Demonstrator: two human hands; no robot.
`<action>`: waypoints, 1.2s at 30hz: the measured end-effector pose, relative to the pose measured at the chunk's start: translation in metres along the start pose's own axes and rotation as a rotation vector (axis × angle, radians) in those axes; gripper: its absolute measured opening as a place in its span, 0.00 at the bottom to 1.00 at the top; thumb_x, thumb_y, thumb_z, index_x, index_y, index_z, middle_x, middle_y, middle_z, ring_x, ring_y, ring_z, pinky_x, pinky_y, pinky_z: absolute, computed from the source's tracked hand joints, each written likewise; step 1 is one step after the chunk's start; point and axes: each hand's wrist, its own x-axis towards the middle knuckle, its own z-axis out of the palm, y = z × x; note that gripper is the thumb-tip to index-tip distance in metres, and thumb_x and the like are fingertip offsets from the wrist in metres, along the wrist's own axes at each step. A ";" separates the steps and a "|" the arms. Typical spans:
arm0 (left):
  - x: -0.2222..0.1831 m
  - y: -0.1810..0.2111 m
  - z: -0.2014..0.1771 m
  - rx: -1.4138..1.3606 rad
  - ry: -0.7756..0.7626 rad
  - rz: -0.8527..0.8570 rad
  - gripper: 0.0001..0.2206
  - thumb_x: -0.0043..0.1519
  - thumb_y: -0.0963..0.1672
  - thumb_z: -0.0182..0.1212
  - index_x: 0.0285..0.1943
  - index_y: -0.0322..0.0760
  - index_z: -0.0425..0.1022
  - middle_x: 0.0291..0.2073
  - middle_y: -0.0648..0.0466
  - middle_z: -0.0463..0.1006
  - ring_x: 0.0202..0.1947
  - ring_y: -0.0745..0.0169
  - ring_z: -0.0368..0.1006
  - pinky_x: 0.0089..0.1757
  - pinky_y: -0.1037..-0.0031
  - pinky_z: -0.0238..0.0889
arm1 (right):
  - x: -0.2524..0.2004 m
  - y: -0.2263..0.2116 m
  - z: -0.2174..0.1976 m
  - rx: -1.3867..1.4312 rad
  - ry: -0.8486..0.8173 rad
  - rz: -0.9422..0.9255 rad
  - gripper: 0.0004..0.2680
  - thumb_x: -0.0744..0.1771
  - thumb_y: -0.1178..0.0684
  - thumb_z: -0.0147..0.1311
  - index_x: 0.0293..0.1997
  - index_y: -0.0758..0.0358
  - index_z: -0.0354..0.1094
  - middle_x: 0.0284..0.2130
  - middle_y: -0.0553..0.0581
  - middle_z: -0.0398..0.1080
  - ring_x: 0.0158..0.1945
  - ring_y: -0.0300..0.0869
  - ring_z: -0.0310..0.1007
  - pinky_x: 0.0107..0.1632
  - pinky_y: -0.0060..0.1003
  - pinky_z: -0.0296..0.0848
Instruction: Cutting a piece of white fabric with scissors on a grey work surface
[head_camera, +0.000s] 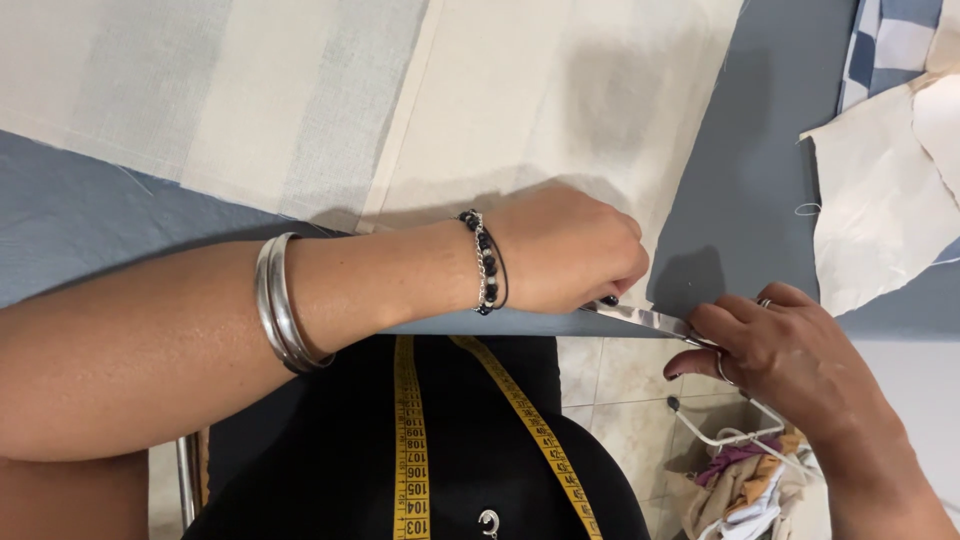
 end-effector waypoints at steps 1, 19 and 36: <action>0.000 -0.001 0.001 0.001 0.003 -0.001 0.12 0.59 0.37 0.55 0.26 0.50 0.71 0.27 0.64 0.74 0.24 0.61 0.70 0.26 0.67 0.62 | 0.002 -0.001 -0.001 -0.002 0.000 -0.002 0.15 0.64 0.32 0.58 0.31 0.52 0.64 0.20 0.45 0.67 0.18 0.50 0.57 0.36 0.39 0.60; 0.004 -0.001 -0.004 -0.030 -0.042 -0.052 0.09 0.60 0.40 0.53 0.29 0.52 0.73 0.28 0.64 0.77 0.28 0.58 0.72 0.28 0.62 0.63 | 0.001 0.008 -0.006 0.067 -0.068 0.007 0.15 0.62 0.32 0.61 0.30 0.49 0.64 0.19 0.43 0.66 0.20 0.48 0.52 0.36 0.40 0.63; 0.000 0.002 -0.010 -0.064 -0.050 -0.034 0.12 0.63 0.39 0.55 0.27 0.51 0.70 0.29 0.64 0.74 0.25 0.62 0.70 0.27 0.67 0.62 | 0.013 -0.002 -0.005 -0.126 0.060 -0.081 0.14 0.66 0.34 0.55 0.34 0.52 0.66 0.21 0.47 0.66 0.18 0.48 0.57 0.35 0.41 0.60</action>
